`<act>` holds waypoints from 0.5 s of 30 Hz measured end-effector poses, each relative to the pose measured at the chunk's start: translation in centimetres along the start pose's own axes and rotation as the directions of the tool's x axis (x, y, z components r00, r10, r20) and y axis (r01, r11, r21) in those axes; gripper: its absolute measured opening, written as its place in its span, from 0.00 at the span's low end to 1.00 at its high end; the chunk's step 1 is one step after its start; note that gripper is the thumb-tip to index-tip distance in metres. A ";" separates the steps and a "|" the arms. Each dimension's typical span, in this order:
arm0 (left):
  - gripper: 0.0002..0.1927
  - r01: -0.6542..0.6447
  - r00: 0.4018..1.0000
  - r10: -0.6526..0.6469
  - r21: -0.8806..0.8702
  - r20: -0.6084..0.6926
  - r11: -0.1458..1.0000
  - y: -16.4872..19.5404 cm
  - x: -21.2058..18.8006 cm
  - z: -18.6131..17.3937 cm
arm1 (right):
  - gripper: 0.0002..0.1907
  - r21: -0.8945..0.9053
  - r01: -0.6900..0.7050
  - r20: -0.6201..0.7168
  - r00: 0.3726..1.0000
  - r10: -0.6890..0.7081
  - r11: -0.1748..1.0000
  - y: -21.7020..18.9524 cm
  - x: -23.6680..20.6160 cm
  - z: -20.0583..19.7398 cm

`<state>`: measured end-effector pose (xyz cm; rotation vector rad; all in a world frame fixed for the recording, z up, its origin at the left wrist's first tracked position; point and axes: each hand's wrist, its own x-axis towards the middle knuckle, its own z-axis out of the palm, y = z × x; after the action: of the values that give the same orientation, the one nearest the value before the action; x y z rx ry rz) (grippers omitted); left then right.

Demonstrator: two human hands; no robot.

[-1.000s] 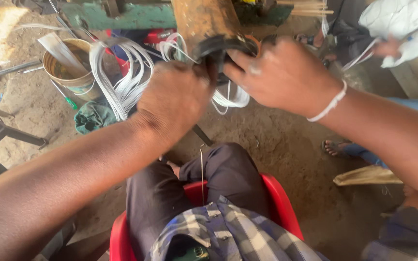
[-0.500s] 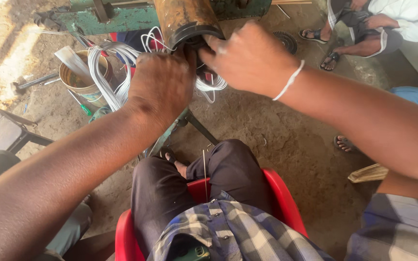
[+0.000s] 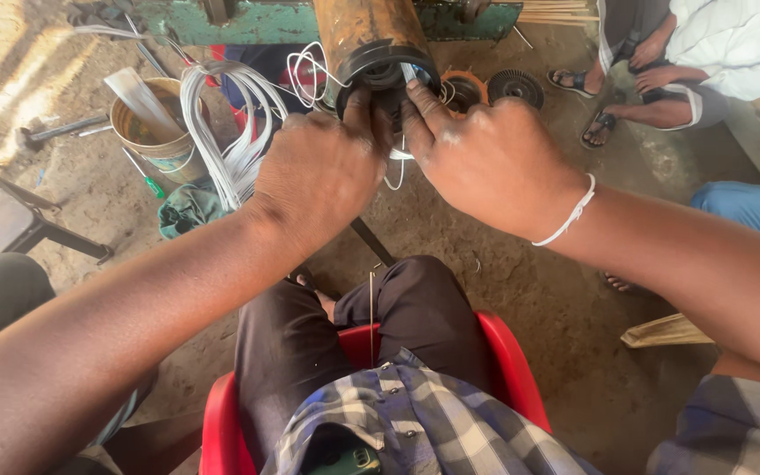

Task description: The person sits at a bench-mounted machine and feeds white wire from a coil into a black cylindrical drum, turning and pressing the drum by hand. They then pick up thin wooden sticks, hold one against the machine, and continue working the wire and drum.

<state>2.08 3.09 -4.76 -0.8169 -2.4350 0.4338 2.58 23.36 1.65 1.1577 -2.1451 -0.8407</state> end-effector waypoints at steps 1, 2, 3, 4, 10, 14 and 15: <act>0.24 0.010 1.000 -0.010 -0.014 -0.018 1.000 0.0 -0.2 0.4 | 0.15 0.007 -0.003 0.001 1.000 0.003 1.000 0.0 0.1 0.1; 0.23 0.017 0.999 -0.018 -0.028 -0.036 0.999 -0.1 -0.3 0.8 | 0.16 0.005 -0.008 0.005 1.000 0.008 1.000 -0.1 0.1 0.1; 0.22 0.027 0.998 -0.029 -0.040 -0.055 0.999 -0.2 -0.4 0.9 | 0.17 0.002 -0.010 0.006 1.000 0.010 1.000 0.0 0.2 0.2; 0.23 0.010 0.998 -0.011 -0.012 -0.067 1.000 -0.4 -0.5 0.8 | 0.17 -0.001 -0.012 0.008 1.000 0.012 1.000 0.0 0.2 0.2; 0.24 -0.001 0.992 0.001 0.007 -0.125 1.000 -1.7 0.0 -1.4 | 0.21 0.009 0.000 0.005 1.000 0.000 1.000 0.6 1.7 -0.5; 0.19 0.097 0.984 -0.108 -0.082 -0.139 0.992 -2.8 2.2 0.5 | 0.18 -0.015 -0.043 -0.108 0.993 0.042 0.999 1.6 3.3 1.6; 0.19 0.116 0.990 -0.126 -0.152 -0.063 0.982 -2.7 2.3 1.2 | 0.17 0.022 -0.053 -0.070 0.996 0.055 0.998 1.8 3.6 2.5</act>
<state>-1.41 2.38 -3.64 -0.7267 -2.4552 0.1758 -1.90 21.66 2.00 1.1179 -2.1218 -0.7450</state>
